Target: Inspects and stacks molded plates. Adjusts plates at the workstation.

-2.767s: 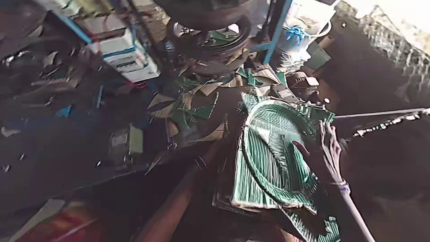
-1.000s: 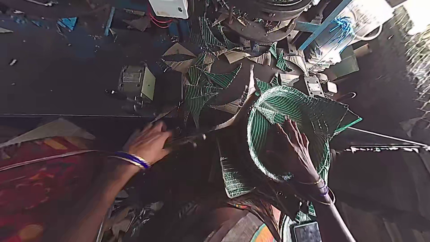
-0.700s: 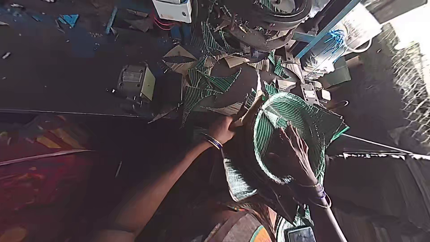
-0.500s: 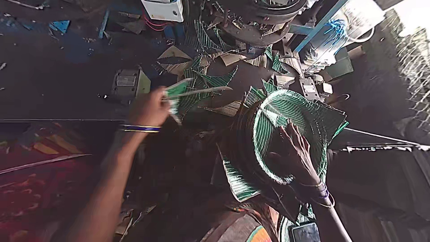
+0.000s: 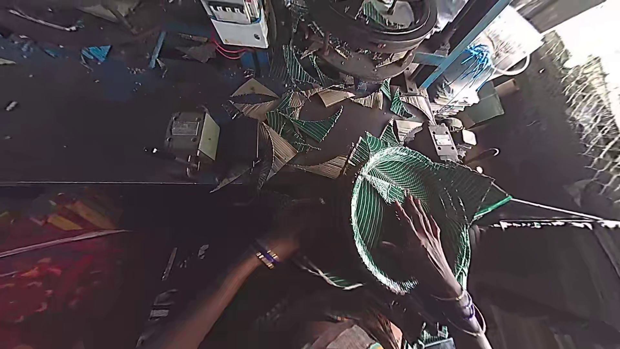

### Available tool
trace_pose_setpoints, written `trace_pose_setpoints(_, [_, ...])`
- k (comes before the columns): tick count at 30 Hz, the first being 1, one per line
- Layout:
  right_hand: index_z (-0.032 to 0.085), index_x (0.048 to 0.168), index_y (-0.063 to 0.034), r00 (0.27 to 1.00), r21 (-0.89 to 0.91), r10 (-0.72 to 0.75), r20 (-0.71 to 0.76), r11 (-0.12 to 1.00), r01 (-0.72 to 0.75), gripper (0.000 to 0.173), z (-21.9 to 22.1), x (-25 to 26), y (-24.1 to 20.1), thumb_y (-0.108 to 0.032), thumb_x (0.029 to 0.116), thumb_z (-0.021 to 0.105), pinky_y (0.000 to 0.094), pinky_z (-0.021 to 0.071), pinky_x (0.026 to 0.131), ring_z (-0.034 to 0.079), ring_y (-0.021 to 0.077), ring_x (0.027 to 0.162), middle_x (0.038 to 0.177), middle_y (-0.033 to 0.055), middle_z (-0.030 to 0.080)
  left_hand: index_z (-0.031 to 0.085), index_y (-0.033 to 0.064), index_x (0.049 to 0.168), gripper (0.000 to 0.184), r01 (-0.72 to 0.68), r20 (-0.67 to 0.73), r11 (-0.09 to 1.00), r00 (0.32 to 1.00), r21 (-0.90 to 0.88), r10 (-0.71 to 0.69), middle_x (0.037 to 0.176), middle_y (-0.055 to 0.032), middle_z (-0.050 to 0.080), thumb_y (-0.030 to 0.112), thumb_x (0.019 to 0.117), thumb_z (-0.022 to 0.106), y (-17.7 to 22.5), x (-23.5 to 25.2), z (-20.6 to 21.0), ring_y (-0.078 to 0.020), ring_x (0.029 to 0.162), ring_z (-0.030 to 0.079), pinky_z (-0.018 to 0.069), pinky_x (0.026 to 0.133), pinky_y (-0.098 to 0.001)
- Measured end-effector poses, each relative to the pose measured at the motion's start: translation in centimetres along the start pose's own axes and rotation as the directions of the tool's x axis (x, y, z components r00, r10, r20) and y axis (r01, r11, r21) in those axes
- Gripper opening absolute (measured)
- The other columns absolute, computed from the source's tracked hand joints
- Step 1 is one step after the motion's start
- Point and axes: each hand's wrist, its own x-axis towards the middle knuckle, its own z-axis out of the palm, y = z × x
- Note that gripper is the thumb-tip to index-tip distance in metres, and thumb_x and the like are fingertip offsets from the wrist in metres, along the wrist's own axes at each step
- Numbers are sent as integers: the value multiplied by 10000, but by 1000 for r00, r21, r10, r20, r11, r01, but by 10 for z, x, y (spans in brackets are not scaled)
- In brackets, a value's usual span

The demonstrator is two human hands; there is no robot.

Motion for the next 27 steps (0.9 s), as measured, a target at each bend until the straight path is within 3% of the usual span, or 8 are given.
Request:
trace_pose_setpoints(5, [436,1569,-164,995,125,-40,89,992,29,978,-17,-7,3,-754,815,633,670,297,1167,310,336,1538,1662,118,340,623,-30,1321,353,239,257,961,928,137,-268,1260,-307,639,74,984,622,-50,-48,-44,-483,1205,599,434,1041,-656])
trace_pose_setpoints(8, [455,1551,-117,996,156,43,84,986,-56,916,-34,-15,15,-643,835,676,697,341,1118,377,387,1490,1598,136,443,666,103,1323,318,373,1,864,918,340,-397,1283,-258,652,212,1035,585,-50,-49,-63,-477,1225,598,447,1020,-674])
trace_pose_setpoints(10, [474,1529,-73,975,108,201,-90,976,-191,897,-42,-18,34,-673,876,608,728,331,1099,404,447,1455,1553,204,476,621,60,1381,423,205,-321,951,939,232,-124,1314,-282,603,232,996,653,-40,-40,-73,-474,1248,563,423,1064,-642])
trace_pose_setpoints(13, [374,1566,-31,858,108,462,-223,887,-449,981,-47,-24,58,-591,839,721,740,316,1102,390,513,1427,1547,296,421,344,68,1581,905,-182,-534,980,838,-83,111,1484,-178,531,569,903,675,29,1,-82,-311,1320,561,477,1077,-516])
trace_pose_setpoints(17, [196,1615,20,748,313,643,-164,753,-579,1088,-30,-42,61,-508,850,762,606,337,1170,373,473,1451,1579,349,323,150,-5,1620,1179,-130,-307,973,949,-192,66,1588,-229,392,647,833,739,100,70,-79,-357,1420,461,395,1150,-547])
trace_pose_setpoints(22, [424,1459,111,610,600,779,149,419,-682,487,-75,-48,-4,-151,1062,529,307,425,1078,574,201,1238,1386,257,571,346,-21,1560,922,-89,-90,995,992,-38,86,1544,-217,452,456,882,752,115,70,-43,-343,1434,431,345,1185,-495])
trace_pose_setpoints(24, [347,1488,124,662,627,732,157,444,-640,528,-73,-55,-4,-162,1065,481,247,416,1089,547,156,1271,1421,260,530,422,-35,1510,851,-56,-83,998,995,-14,54,1560,-206,433,461,892,731,110,55,-34,-338,1474,362,279,1221,-461])
trace_pose_setpoints(27, [209,1534,171,788,659,616,-3,594,-462,691,-45,-62,5,-234,1048,489,233,358,1161,477,218,1409,1513,346,419,557,-78,1363,737,136,-74,980,986,-143,-147,1421,-256,544,526,952,657,87,43,-34,-366,1382,471,354,1163,-507])
